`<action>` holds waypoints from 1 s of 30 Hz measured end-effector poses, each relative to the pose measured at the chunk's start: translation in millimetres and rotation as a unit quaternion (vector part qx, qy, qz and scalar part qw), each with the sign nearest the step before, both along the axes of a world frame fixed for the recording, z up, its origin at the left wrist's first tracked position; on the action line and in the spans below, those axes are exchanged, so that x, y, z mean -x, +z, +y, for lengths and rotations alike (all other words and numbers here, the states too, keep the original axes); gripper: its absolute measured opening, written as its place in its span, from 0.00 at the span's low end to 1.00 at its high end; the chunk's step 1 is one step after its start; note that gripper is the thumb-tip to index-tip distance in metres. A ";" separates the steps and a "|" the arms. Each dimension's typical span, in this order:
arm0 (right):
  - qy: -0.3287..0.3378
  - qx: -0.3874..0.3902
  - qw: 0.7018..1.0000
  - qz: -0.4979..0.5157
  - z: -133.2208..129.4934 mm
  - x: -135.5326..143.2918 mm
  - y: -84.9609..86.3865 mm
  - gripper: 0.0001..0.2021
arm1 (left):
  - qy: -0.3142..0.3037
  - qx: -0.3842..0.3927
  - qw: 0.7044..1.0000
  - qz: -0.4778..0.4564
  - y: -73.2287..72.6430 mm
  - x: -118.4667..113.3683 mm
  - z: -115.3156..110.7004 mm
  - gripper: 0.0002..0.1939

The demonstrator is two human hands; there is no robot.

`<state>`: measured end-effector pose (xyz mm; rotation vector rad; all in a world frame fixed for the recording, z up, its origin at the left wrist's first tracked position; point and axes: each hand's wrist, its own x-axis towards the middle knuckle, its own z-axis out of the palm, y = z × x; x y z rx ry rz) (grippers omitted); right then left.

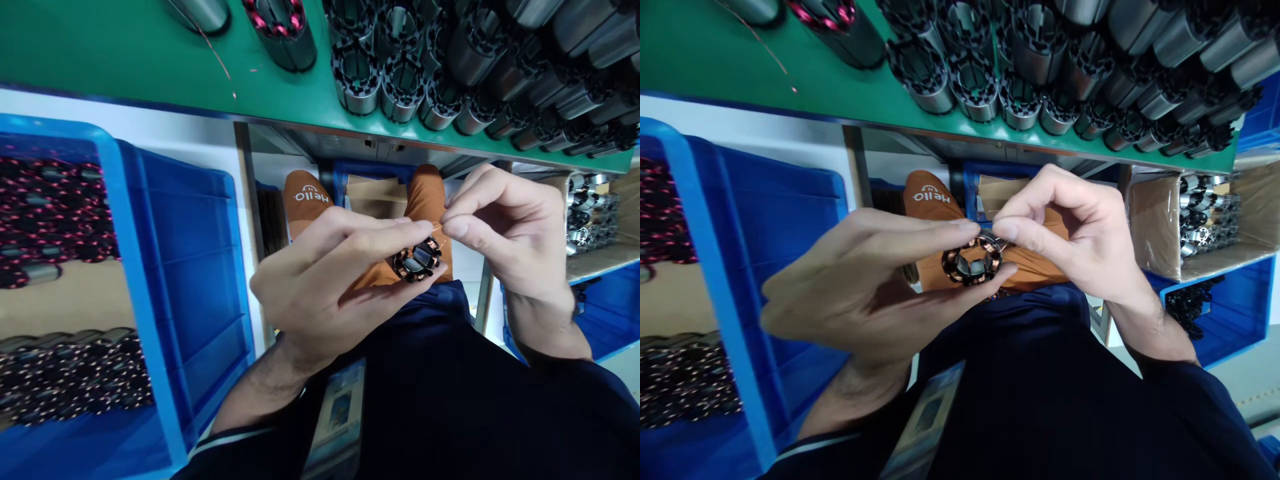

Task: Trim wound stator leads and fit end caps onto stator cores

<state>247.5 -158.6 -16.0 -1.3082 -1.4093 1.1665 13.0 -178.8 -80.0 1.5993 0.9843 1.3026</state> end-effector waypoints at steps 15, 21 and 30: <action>-0.037 -0.146 0.985 -0.083 -28.6 22.6 -15.4 0.10 | 0.127 -0.105 0.984 0.062 -0.2 -3.7 12.3 0.28; -0.043 -0.144 0.984 -0.098 -23.3 13.9 -5.6 0.10 | 0.130 -0.084 0.985 0.073 21.4 -8.2 13.6 0.20; -0.092 -0.024 0.991 0.089 -25.4 33.9 -11.6 0.01 | 0.046 -0.133 0.988 0.058 10.7 -19.0 20.4 0.21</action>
